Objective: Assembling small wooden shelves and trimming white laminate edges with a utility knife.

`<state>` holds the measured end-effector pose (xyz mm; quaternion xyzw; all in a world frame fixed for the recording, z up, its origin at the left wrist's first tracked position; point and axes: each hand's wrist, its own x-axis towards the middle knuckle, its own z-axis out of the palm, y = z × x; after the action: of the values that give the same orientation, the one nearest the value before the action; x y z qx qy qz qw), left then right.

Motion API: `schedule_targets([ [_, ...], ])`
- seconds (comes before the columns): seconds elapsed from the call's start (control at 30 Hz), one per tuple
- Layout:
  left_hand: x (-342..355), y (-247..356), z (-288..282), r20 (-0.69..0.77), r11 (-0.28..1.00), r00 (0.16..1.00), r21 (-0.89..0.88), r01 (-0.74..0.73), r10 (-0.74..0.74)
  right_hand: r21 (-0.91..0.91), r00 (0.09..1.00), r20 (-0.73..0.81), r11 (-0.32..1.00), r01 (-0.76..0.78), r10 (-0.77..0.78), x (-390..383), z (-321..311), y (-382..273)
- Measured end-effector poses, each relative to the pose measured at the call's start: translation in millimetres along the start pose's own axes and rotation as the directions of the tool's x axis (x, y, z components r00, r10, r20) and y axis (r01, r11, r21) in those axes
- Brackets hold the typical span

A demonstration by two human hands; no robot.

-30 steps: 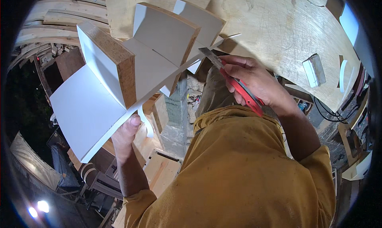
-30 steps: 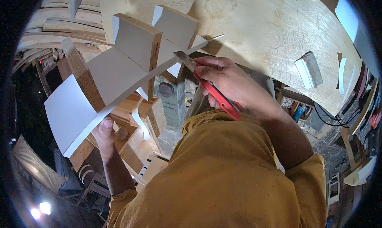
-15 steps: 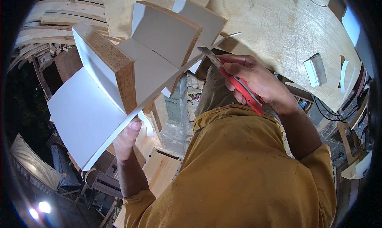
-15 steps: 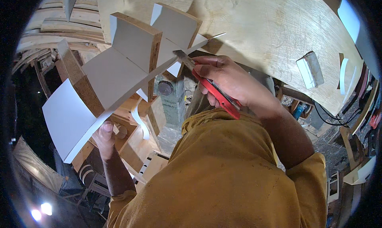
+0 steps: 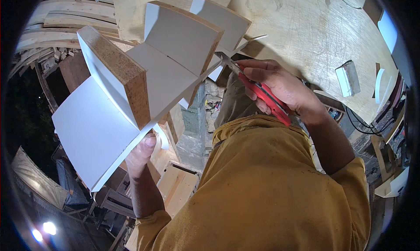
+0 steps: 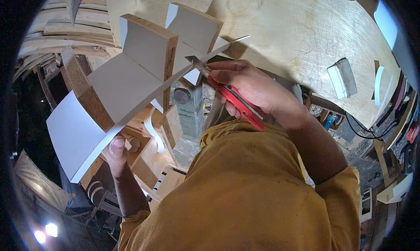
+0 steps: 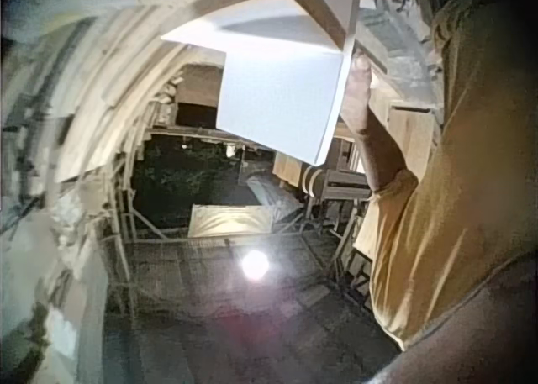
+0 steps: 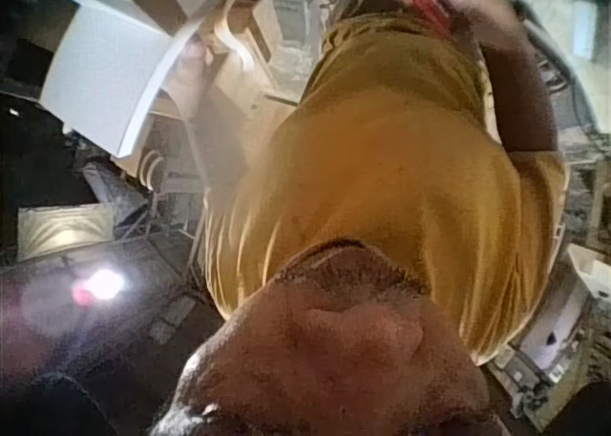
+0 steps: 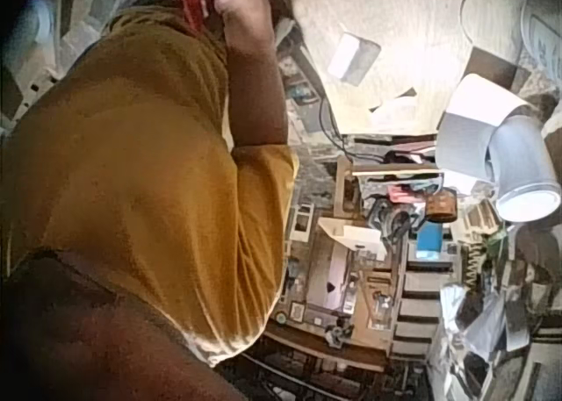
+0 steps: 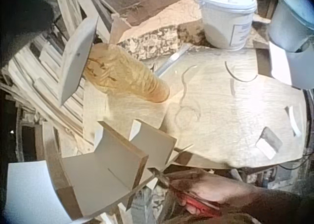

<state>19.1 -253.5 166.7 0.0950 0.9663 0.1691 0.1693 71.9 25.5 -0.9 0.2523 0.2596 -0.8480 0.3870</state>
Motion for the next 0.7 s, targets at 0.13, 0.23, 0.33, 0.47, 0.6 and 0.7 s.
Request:
schedule_targets([
  [0.13, 1, 0, 0, -0.007, 0.997, 0.998, 0.030, -0.067, 0.067, -0.013, 0.999, 0.045, 1.000, 0.010, -0.009, 6, -4, 2],
  [0.23, 2, 4, -4, 0.067, 1.000, 0.997, 0.013, -0.025, 0.024, -0.017, 1.000, 0.003, 1.000, -0.012, 0.012, 3, -1, -2],
  [0.33, 2, 5, -1, 0.044, 0.998, 0.998, 0.030, -0.047, 0.046, -0.017, 1.000, 0.030, 1.000, -0.009, 0.010, 5, -3, -1],
  [0.47, 1, -3, 14, -0.220, 0.982, 0.958, 0.081, -0.169, 0.183, 0.047, 0.995, 0.102, 0.999, -0.020, 0.015, 8, -4, 1],
  [0.6, 8, 10, 13, -0.311, 0.979, 0.928, 0.065, -0.195, 0.206, -0.009, 1.000, 0.010, 1.000, 0.013, -0.013, 2, -5, 3],
  [0.7, 2, 10, -1, 0.089, 0.990, 0.992, -0.097, 0.098, -0.089, -0.021, 1.000, 0.004, 0.999, 0.025, -0.025, 1, -8, 4],
])
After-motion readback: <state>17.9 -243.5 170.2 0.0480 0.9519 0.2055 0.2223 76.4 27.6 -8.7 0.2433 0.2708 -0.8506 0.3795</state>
